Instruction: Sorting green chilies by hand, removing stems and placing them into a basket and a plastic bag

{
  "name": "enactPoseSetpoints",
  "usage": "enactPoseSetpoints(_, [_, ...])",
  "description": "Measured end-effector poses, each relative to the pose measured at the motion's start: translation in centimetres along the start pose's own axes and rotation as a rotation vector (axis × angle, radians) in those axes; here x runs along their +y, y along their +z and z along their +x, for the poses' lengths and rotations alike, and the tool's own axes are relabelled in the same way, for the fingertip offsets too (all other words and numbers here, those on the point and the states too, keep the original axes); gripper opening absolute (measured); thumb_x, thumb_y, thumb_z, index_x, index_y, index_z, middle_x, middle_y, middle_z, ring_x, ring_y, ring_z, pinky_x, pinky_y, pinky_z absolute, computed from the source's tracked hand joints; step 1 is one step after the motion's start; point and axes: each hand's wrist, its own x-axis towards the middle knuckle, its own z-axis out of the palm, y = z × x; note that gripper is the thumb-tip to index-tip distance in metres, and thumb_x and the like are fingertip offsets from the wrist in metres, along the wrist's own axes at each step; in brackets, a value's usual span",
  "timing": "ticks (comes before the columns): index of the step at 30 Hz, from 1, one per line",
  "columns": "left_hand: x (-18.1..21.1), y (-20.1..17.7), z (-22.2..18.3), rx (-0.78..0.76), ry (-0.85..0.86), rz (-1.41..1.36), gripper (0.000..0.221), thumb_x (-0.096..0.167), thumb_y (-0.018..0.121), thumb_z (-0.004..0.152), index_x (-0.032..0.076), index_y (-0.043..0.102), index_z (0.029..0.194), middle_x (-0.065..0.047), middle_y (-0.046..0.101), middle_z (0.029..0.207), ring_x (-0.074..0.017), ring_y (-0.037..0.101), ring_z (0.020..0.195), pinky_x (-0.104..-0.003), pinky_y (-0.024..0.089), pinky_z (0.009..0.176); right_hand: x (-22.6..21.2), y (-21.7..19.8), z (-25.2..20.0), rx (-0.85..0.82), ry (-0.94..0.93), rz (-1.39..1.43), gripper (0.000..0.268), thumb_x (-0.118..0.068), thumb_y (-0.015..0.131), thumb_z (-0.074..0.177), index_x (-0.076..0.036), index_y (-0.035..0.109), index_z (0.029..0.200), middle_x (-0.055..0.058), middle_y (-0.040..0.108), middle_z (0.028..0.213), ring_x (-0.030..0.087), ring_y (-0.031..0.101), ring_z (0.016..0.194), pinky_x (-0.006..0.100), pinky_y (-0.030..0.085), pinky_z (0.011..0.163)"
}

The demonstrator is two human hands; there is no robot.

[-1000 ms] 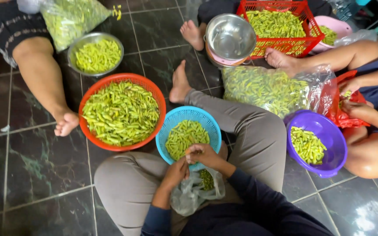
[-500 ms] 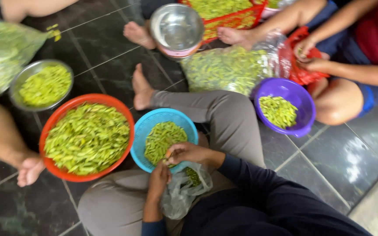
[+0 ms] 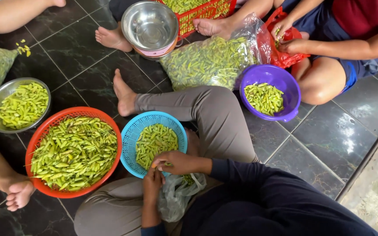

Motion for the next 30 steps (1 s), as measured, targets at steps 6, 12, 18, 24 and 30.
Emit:
enactPoseSetpoints(6, [1.8, 0.0, -0.4, -0.045, 0.01, 0.17, 0.085, 0.009, 0.057, 0.103, 0.024, 0.015, 0.175, -0.007, 0.071, 0.064, -0.0159, 0.064, 0.052, -0.031, 0.041, 0.048, 2.1, 1.0, -0.1, -0.028, 0.056, -0.02, 0.032, -0.008, 0.062, 0.094, -0.004, 0.067, 0.125, 0.009, 0.072, 0.127, 0.024, 0.071, 0.103, 0.035, 0.057, 0.088])
enactPoseSetpoints(12, [-1.7, 0.3, -0.1, -0.028, 0.053, 0.42, 0.065, 0.03, 0.057, 0.104, 0.008, 0.042, 0.164, -0.038, 0.073, 0.112, -0.0588, 0.069, 0.11, -0.07, 0.053, 0.095, 4.4, 0.8, 2.6, -0.036, -0.067, 0.174, 0.026, -0.017, 0.062, 0.107, -0.007, 0.069, 0.129, 0.02, 0.068, 0.125, 0.045, 0.065, 0.12, 0.064, 0.055, 0.1])
enactPoseSetpoints(18, [-2.0, 1.5, -0.3, -0.015, 0.142, 0.445, 0.049, 0.029, 0.055, 0.104, 0.032, 0.059, 0.153, -0.022, 0.08, 0.098, -0.0467, 0.076, 0.103, -0.06, 0.058, 0.093, 9.7, 0.4, 9.8, -0.013, -0.028, -0.063, 0.04, 0.002, 0.064, 0.096, -0.012, 0.068, 0.133, 0.014, 0.07, 0.124, 0.037, 0.068, 0.115, 0.061, 0.056, 0.099])
enactPoseSetpoints(24, [-1.1, 0.6, 0.3, -0.101, 0.238, 0.175, 0.045, 0.014, 0.049, 0.112, 0.008, 0.055, 0.156, -0.003, 0.066, 0.063, -0.0219, 0.051, 0.045, -0.039, 0.052, 0.051, 5.2, 3.2, 17.7, -0.015, 0.066, -0.214, 0.022, -0.01, 0.066, 0.102, -0.016, 0.073, 0.121, 0.009, 0.075, 0.113, 0.031, 0.071, 0.109, 0.049, 0.062, 0.089])
enactPoseSetpoints(30, [-0.5, 1.1, 0.4, -0.1, 0.161, 0.171, 0.04, 0.017, 0.041, 0.114, 0.008, 0.06, 0.149, -0.005, 0.068, 0.062, -0.0167, 0.051, 0.043, -0.039, 0.054, 0.052, 8.3, 7.6, 26.6, -0.09, 0.039, -0.532, 0.023, -0.03, 0.067, 0.1, -0.026, 0.072, 0.123, 0.002, 0.078, 0.108, 0.025, 0.075, 0.099, 0.045, 0.064, 0.083])
